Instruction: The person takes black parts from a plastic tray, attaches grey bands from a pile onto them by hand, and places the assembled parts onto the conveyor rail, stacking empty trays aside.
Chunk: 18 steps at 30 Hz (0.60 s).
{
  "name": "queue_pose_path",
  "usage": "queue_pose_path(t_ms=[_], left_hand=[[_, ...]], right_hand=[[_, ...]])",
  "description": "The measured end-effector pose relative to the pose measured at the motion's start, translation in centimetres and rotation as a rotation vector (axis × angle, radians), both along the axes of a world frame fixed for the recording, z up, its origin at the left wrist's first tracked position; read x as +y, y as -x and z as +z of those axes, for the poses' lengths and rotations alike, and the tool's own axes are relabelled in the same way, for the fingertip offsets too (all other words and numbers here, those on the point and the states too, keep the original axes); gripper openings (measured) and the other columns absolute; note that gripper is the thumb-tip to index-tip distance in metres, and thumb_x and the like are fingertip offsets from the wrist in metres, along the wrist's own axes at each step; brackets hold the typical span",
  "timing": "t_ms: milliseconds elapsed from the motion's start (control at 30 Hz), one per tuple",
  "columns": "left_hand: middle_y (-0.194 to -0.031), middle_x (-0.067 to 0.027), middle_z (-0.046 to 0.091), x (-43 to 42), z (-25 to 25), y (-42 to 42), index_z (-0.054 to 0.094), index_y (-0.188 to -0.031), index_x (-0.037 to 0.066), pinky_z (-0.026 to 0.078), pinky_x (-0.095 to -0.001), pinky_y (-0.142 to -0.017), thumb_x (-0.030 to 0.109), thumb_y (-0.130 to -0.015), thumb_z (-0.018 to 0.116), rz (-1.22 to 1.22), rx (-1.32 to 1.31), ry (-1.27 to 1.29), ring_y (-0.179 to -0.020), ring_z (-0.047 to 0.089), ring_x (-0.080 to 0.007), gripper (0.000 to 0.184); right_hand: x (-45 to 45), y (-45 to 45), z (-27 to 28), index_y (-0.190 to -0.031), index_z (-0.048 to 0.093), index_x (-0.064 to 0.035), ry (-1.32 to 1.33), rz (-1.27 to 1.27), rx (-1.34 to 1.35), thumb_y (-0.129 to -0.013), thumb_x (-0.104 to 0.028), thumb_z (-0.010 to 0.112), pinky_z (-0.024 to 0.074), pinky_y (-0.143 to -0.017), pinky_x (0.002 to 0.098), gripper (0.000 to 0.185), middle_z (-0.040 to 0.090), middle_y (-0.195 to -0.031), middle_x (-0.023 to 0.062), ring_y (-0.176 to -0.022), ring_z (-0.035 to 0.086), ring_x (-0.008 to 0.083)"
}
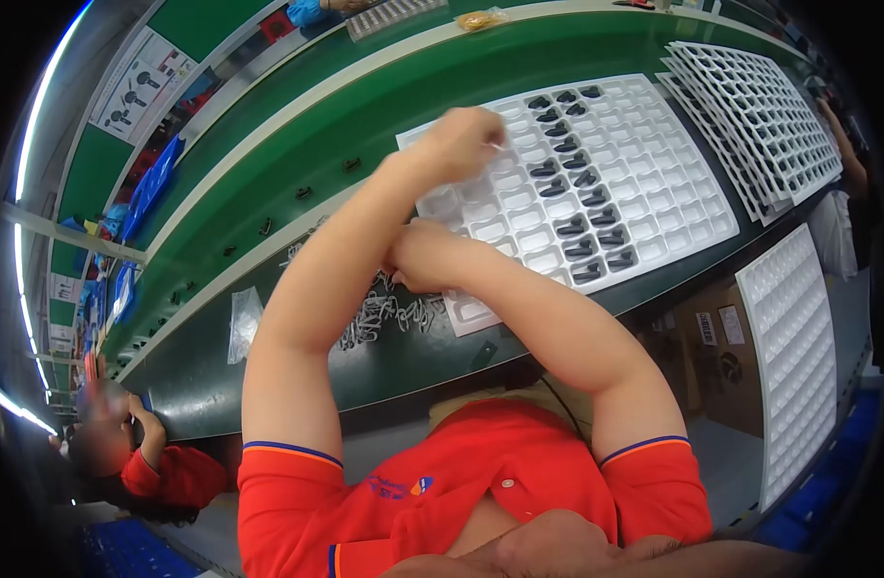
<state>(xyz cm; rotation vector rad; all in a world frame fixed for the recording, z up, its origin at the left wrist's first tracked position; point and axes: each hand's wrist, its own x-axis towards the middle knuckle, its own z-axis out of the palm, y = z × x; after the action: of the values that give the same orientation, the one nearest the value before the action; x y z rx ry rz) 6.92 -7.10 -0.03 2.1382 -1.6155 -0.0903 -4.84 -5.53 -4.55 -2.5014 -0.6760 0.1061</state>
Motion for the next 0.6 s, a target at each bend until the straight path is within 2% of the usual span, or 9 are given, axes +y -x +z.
queue_pose_path(t_ms=[67,100,200,333,500,600], left_hand=[[-0.092,-0.0188,0.070,-3.1,0.2,2.5,0.069,-0.092,0.004,0.053,-0.0442,-0.078,0.004,-0.077,0.061,-0.057,0.002,-0.154,-0.092,0.067,-0.0375,0.017],[-0.092,-0.0188,0.070,-4.1,-0.1,3.2,0.069,-0.092,0.004,0.053,-0.0442,-0.078,0.004,-0.077,0.061,-0.061,-0.002,-0.148,-0.092,0.067,-0.0375,0.017],[-0.089,-0.0175,0.070,-6.3,-0.8,4.8,0.067,-0.092,0.004,0.053,-0.0431,-0.077,0.005,-0.078,0.063,-0.087,-0.036,-0.240,-0.088,0.068,-0.0362,0.015],[-0.091,-0.0177,0.070,-6.3,-0.8,5.7,0.066,-0.093,0.005,0.053,-0.0447,-0.079,0.004,-0.078,0.062,-0.017,-0.077,-0.301,-0.093,0.067,-0.0377,0.016],[-0.092,-0.0195,0.069,-5.0,-0.4,6.9,0.065,-0.094,0.004,0.053,-0.0467,-0.079,0.001,-0.079,0.061,0.049,-0.168,-0.241,-0.092,0.067,-0.0386,0.016],[-0.095,-0.0213,0.068,-4.1,0.3,6.4,0.064,-0.097,0.002,0.052,-0.0469,-0.081,-0.002,-0.081,0.056,0.145,-0.071,0.111,-0.093,0.066,-0.0391,0.019]], right_hand=[[0.0,0.0,-0.9,-0.105,0.071,-0.0059,-0.147,0.000,-0.160,-0.085,-0.012,0.062,0.0482,-0.096,0.0415,0.023,0.068,-0.114,0.0184,-0.114,0.062,0.0317],[-0.2,0.3,-0.9,-0.105,0.071,-0.0059,-0.142,-0.004,-0.164,-0.085,-0.012,0.062,0.0482,-0.096,0.0415,0.023,0.068,-0.114,0.0184,-0.114,0.062,0.0317],[-0.8,2.2,1.8,-0.123,0.064,-0.0062,-0.490,-0.062,0.128,-0.093,-0.017,0.058,0.0388,-0.107,0.0391,0.032,0.058,-0.135,0.0179,-0.128,0.051,0.0298],[-0.9,1.4,0.5,-0.133,0.057,-0.0066,-0.350,0.009,0.071,-0.097,-0.019,0.055,0.0345,-0.111,0.0369,0.038,0.050,-0.146,0.0154,-0.132,0.046,0.0292],[-0.8,1.7,0.7,-0.133,0.058,-0.0080,-0.422,0.067,0.178,-0.097,-0.018,0.054,0.0329,-0.112,0.0369,0.037,0.049,-0.148,0.0140,-0.133,0.045,0.0288],[0.3,1.2,-2.2,-0.121,0.064,-0.0078,-0.364,-0.003,-0.107,-0.090,-0.012,0.060,0.0413,-0.104,0.0386,0.031,0.062,-0.130,0.0156,-0.120,0.056,0.0304]])
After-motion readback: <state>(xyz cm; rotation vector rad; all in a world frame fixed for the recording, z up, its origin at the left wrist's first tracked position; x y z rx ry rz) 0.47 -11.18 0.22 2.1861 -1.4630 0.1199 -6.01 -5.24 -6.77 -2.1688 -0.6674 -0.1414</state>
